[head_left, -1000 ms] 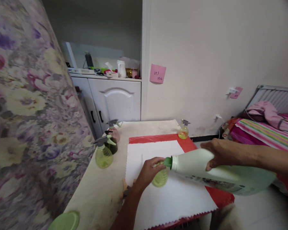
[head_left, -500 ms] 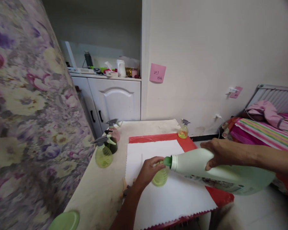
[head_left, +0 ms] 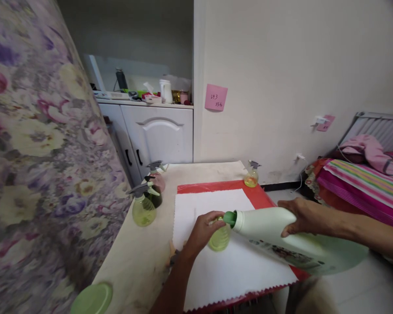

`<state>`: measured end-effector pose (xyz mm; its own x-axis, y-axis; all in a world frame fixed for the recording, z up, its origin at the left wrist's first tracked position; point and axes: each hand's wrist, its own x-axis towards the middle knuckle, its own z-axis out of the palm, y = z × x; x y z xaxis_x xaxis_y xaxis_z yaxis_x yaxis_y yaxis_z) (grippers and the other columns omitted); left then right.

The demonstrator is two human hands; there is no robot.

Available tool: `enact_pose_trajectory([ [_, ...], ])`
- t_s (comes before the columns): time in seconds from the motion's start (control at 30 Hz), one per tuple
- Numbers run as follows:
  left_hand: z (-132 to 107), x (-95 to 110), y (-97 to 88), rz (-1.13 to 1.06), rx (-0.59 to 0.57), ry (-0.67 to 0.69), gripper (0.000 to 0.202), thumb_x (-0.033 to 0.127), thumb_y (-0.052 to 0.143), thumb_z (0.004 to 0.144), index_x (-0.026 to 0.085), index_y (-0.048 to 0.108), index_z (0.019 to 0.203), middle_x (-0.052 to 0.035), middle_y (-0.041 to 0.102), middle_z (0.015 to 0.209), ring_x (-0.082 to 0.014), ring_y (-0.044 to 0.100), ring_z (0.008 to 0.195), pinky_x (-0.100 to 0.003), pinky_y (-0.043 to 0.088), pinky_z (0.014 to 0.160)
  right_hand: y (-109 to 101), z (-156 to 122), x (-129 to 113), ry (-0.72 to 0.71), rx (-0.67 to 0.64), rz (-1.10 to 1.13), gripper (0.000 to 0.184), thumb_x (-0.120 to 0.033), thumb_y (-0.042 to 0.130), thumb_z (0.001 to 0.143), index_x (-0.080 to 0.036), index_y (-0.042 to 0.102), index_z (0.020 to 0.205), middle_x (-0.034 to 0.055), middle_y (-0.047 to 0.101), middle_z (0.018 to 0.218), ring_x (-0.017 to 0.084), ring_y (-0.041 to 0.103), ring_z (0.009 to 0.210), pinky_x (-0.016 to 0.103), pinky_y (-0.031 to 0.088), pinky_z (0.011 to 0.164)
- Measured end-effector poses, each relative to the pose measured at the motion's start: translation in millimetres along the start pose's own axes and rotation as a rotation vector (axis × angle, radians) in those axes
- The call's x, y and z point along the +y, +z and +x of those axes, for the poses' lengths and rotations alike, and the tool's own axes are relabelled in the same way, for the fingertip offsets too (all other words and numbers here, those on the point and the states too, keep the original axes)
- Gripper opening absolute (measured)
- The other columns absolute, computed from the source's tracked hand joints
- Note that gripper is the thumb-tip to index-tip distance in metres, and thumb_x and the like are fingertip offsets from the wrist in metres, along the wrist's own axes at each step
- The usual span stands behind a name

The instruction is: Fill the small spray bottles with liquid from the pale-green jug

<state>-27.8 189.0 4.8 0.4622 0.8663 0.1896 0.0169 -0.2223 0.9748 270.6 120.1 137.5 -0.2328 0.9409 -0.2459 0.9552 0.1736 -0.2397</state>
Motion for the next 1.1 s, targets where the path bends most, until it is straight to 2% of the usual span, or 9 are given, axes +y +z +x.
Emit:
enact_pose_trajectory([
  [0.17, 0, 1, -0.3, 0.010, -0.007, 0.003, 0.022, 0.030, 0.065, 0.079, 0.020, 0.073, 0.097, -0.0064, 0.074, 0.103, -0.0249, 0.065, 0.100, -0.034, 0.047, 0.090, 15, -3, 4, 0.019, 0.033, 0.121, 0.041, -0.053, 0.073, 0.066, -0.021, 0.062, 0.089, 0.0053, 0.072, 0.082, 0.023, 0.066, 0.072, 0.026, 0.044, 0.058],
  [0.27, 0, 3, -0.1, 0.022, -0.010, 0.004, 0.022, 0.028, 0.063, 0.079, 0.020, 0.072, 0.098, -0.0067, 0.074, 0.104, -0.0254, 0.065, 0.100, -0.035, 0.048, 0.090, 22, -8, 5, 0.003, 0.084, 0.222, 0.036, -0.049, 0.076, 0.062, -0.022, 0.064, 0.085, 0.0037, 0.073, 0.080, 0.023, 0.065, 0.070, 0.025, 0.044, 0.058],
  [0.47, -1, 7, 0.4, 0.063, -0.001, 0.007, 0.021, 0.026, 0.062, 0.080, 0.021, 0.071, 0.098, -0.0065, 0.074, 0.106, -0.0254, 0.064, 0.103, -0.036, 0.046, 0.094, 28, -17, 9, -0.007, 0.172, 0.336, 0.033, -0.041, 0.080, 0.057, -0.022, 0.065, 0.080, 0.0015, 0.071, 0.075, 0.022, 0.063, 0.068, 0.024, 0.043, 0.056],
  [0.57, -2, 6, 0.2, 0.077, 0.011, 0.006, 0.022, 0.026, 0.061, 0.081, 0.022, 0.071, 0.100, -0.0059, 0.073, 0.109, -0.0249, 0.063, 0.106, -0.036, 0.045, 0.096, 28, -19, 15, 0.004, 0.172, 0.446, 0.032, -0.042, 0.077, 0.063, -0.021, 0.063, 0.083, -0.0015, 0.065, 0.066, 0.016, 0.057, 0.057, 0.022, 0.038, 0.047],
  [0.67, -3, 4, 0.7, 0.095, 0.028, -0.014, 0.023, 0.025, 0.060, 0.081, 0.022, 0.072, 0.101, -0.0061, 0.073, 0.112, -0.0250, 0.063, 0.108, -0.037, 0.044, 0.098, 28, -15, 22, 0.053, 0.237, 0.643, 0.034, -0.048, 0.072, 0.068, -0.020, 0.058, 0.082, -0.0053, 0.054, 0.061, 0.010, 0.046, 0.046, 0.020, 0.032, 0.040],
  [0.8, -3, 3, 1.6, 0.084, 0.045, -0.035, 0.027, 0.026, 0.061, 0.080, 0.021, 0.070, 0.105, -0.0073, 0.073, 0.112, -0.0250, 0.064, 0.107, -0.037, 0.045, 0.097, 37, 7, 29, 0.066, 0.455, 0.799, 0.035, -0.048, 0.072, 0.068, -0.019, 0.058, 0.082, -0.0065, 0.050, 0.061, 0.009, 0.041, 0.046, 0.021, 0.031, 0.042],
  [0.93, -4, 4, 0.8, 0.093, 0.034, -0.021, 0.028, 0.026, 0.060, 0.081, 0.022, 0.069, 0.107, -0.0068, 0.073, 0.112, -0.0248, 0.063, 0.108, -0.036, 0.045, 0.097, 61, 49, 29, 0.100, 0.711, 0.945, 0.034, -0.046, 0.073, 0.066, -0.020, 0.054, 0.074, -0.0081, 0.046, 0.051, 0.010, 0.040, 0.046, 0.023, 0.033, 0.045],
  [1.1, -4, 8, -0.7, 0.133, 0.030, -0.027, 0.025, 0.024, 0.060, 0.081, 0.024, 0.071, 0.103, -0.0057, 0.073, 0.112, -0.0250, 0.063, 0.108, -0.036, 0.045, 0.098, 90, 104, 17, 0.126, 0.842, 0.987, 0.034, -0.048, 0.067, 0.069, -0.021, 0.053, 0.083, -0.0060, 0.048, 0.055, 0.014, 0.046, 0.051, 0.027, 0.040, 0.051],
])
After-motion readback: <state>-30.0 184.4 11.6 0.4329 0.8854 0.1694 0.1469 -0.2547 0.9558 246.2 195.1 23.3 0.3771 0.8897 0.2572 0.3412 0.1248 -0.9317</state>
